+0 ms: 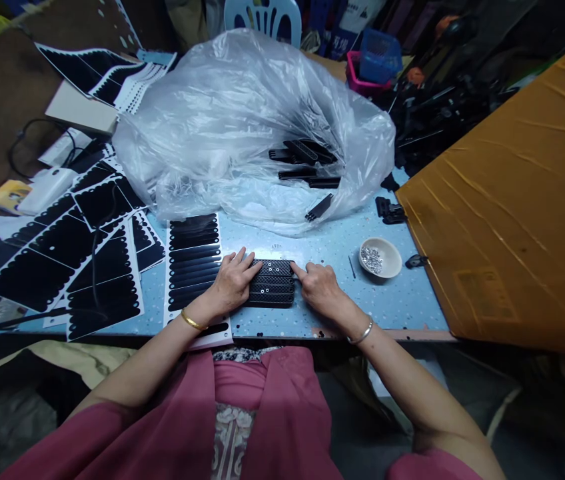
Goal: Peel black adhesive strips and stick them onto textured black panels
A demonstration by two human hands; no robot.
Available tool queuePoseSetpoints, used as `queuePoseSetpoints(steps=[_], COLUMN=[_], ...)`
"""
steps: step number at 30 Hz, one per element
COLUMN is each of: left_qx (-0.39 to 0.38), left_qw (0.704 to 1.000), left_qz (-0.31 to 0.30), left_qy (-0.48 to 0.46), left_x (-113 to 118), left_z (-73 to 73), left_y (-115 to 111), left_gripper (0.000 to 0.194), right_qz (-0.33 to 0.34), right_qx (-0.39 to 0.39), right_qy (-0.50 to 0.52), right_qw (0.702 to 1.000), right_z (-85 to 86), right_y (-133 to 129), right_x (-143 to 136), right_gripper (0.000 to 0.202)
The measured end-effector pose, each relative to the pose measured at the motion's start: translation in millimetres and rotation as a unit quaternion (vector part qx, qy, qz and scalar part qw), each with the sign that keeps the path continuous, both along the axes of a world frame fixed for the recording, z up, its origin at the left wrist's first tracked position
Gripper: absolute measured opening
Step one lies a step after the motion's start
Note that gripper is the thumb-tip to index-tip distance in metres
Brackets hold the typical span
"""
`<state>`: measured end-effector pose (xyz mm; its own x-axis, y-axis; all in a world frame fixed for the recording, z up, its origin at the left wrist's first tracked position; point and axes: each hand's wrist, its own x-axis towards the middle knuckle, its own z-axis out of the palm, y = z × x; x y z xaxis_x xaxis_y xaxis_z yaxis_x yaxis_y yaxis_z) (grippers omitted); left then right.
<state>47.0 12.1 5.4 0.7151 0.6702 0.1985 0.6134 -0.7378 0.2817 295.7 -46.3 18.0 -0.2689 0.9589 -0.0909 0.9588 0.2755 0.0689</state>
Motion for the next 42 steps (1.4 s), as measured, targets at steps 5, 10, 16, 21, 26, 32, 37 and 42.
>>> queuePoseSetpoints(steps=[5,10,16,21,26,32,37,42], left_qx=[-0.003,0.024,0.044,0.044,0.050,0.026,-0.009,-0.022], left_qw=[1.000,1.000,0.998,0.997,0.997,0.998,0.997,0.997], left_qz=[-0.001,0.000,0.011,0.015,0.020,0.018,0.012,-0.002], left_qy=[-0.002,0.020,0.042,0.054,0.054,0.053,0.070,0.074], left_x=[-0.2,-6.2,-23.7,-34.8,-38.7,-39.3,-37.7,-33.8], left_z=[0.5,1.2,4.2,4.8,-0.6,-3.2,5.7,9.5], left_y=[0.2,2.7,4.3,3.4,3.3,2.5,9.8,13.9], left_gripper=[0.056,0.054,0.054,0.058,0.061,0.064,0.060,0.054], right_qz=[0.017,0.039,0.058,0.076,0.081,0.091,0.087,0.072], right_qx=[-0.011,-0.019,0.011,0.034,0.045,0.040,0.046,0.077], right_qy=[-0.004,0.019,0.041,0.057,0.065,0.075,0.109,0.199], right_qw=[1.000,0.999,0.997,0.995,0.994,0.992,0.989,0.974], right_z=[-2.0,-5.7,-16.6,-22.3,-25.0,-23.4,-24.3,-26.0], right_y=[0.2,3.3,2.2,1.6,1.5,2.7,4.5,6.8], right_x=[-1.8,-3.3,1.0,5.2,6.6,7.1,8.7,9.1], right_gripper=[0.054,0.053,0.054,0.053,0.052,0.052,0.048,0.038])
